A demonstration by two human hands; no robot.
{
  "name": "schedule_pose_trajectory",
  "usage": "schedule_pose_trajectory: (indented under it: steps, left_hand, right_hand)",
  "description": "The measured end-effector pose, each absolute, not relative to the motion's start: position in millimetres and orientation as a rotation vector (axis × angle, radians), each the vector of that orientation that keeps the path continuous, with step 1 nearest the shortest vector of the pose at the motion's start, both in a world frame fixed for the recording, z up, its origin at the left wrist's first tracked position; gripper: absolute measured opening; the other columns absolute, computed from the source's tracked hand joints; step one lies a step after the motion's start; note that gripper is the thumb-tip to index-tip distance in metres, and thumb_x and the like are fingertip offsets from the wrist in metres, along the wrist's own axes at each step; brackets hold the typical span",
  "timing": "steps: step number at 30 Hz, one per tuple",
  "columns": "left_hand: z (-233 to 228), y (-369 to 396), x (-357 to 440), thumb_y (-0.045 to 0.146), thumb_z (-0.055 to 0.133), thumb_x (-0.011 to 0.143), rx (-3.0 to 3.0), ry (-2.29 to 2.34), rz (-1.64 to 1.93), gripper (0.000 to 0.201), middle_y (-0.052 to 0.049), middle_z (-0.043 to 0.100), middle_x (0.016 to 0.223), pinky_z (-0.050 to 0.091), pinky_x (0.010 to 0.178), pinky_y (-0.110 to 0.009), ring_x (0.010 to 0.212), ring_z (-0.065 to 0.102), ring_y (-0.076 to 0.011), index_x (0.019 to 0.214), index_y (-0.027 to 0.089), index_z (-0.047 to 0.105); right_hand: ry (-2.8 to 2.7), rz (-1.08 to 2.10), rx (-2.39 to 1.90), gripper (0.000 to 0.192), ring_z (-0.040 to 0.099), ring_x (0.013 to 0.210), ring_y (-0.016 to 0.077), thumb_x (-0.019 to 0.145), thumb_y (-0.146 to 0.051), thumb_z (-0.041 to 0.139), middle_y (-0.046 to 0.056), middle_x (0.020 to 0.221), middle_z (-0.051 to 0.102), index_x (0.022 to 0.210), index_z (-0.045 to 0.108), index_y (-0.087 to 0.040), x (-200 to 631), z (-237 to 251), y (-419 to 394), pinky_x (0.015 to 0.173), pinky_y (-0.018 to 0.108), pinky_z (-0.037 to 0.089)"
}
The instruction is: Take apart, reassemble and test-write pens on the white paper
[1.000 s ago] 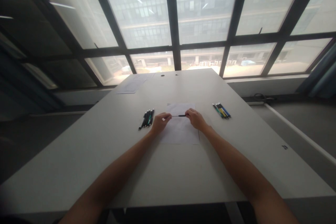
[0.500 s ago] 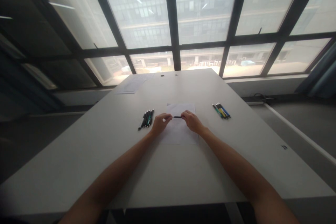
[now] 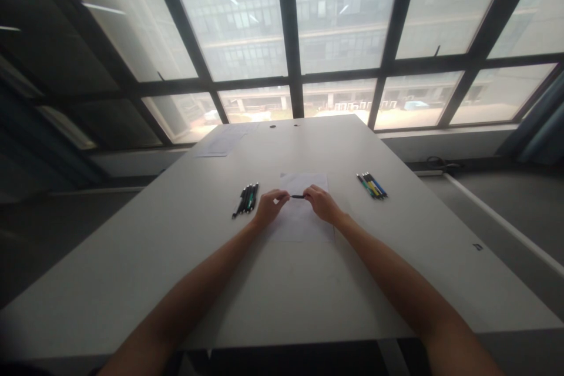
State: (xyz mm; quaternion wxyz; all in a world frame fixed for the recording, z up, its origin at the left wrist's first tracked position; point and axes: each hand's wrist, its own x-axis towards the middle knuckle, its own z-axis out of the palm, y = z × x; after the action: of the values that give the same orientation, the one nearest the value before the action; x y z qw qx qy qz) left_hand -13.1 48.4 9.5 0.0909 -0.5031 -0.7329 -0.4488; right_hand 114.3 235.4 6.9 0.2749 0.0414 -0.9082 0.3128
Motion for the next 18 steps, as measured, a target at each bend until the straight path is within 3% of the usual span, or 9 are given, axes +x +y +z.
schedule_pose_trajectory:
  steps: [18]
  left_hand:
    - [2.2, 50.8, -17.2, 0.028, 0.069, 0.085, -1.497, -2.12, -1.373, 0.014, -0.004, 0.072, 0.081, 0.052, 0.071, -0.028, 0.073, 0.064, -0.0152, 0.094, 0.02, 0.075]
  right_hand:
    - [-2.389, 0.869, 0.181, 0.013, 0.058, 0.084, 0.018, 0.093, -0.016, 0.052, 0.006, 0.092, 0.062, 0.095, 0.065, -0.02, 110.9, 2.6, 236.0, 0.079, 0.031, 0.047]
